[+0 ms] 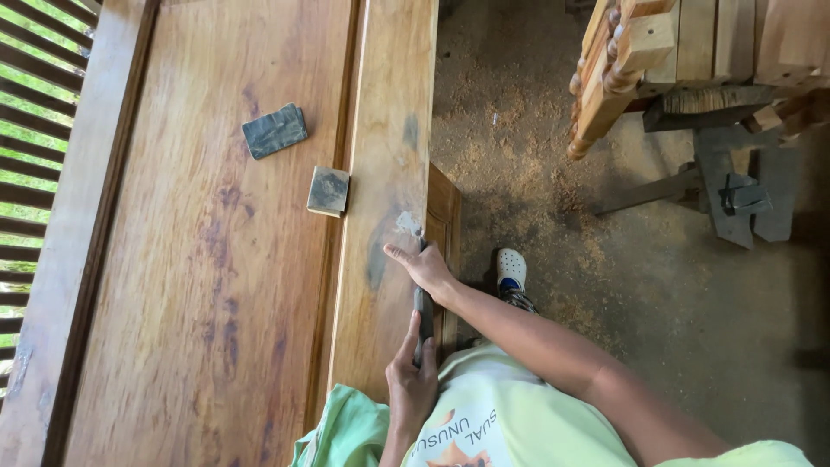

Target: The person is cleaning a wooden furniture surface with a cloth and using a chisel to scrape away imperfections or old material.

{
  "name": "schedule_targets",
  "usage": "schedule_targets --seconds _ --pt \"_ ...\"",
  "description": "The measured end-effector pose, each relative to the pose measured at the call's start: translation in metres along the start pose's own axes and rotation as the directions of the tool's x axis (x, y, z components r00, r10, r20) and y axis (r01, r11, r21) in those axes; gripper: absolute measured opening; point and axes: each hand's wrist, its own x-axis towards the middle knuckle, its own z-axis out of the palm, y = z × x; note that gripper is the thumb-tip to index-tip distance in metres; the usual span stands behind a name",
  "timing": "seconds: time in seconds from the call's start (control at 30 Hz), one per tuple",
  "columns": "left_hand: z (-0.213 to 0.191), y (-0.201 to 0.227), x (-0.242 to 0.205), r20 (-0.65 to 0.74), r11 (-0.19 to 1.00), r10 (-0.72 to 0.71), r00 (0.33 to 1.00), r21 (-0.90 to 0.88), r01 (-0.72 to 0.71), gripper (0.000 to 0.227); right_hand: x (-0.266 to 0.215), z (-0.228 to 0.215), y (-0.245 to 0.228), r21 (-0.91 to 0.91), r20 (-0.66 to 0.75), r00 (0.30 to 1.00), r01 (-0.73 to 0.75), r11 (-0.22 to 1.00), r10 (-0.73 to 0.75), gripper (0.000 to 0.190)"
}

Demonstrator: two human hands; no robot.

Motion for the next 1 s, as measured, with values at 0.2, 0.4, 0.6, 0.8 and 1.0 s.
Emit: schedule_targets --seconds 0.2,0.4,0.6,0.8,1.0 --pt "0.003 0.003 -0.004 -0.014 1.0 -0.014 1.0 0.01 0.014 0.056 -0.009 -0.003 -0.011 -0.026 0.023 1.0 -0.016 1.0 0.017 0.055" --pt "0.006 -0.001 0.001 -0.002 1.0 -0.015 1.0 -0.007 0.015 0.055 -0.013 -0.004 -0.018 -0.035 -0.017 0.999 -0.038 0.999 0.038 0.051" --pt "0.004 -0.006 0.009 0.014 1.0 0.011 1.0 0.017 -0.011 0.056 -0.009 -0.003 -0.018 0.004 -0.023 0.998 -0.056 0.998 0.056 0.043" --pt "0.0 0.007 0.007 0.049 0.997 -0.054 0.997 0.055 0.052 0.056 -0.003 -0.003 -0.012 -0.015 -0.016 0.997 -0.077 0.997 0.077 0.058" --pt "-0.001 0.014 -0.002 0.026 0.998 -0.03 0.999 0.06 0.028 0.054 -0.005 -0.004 -0.006 -0.043 -0.038 0.999 -0.035 0.998 0.034 0.062"
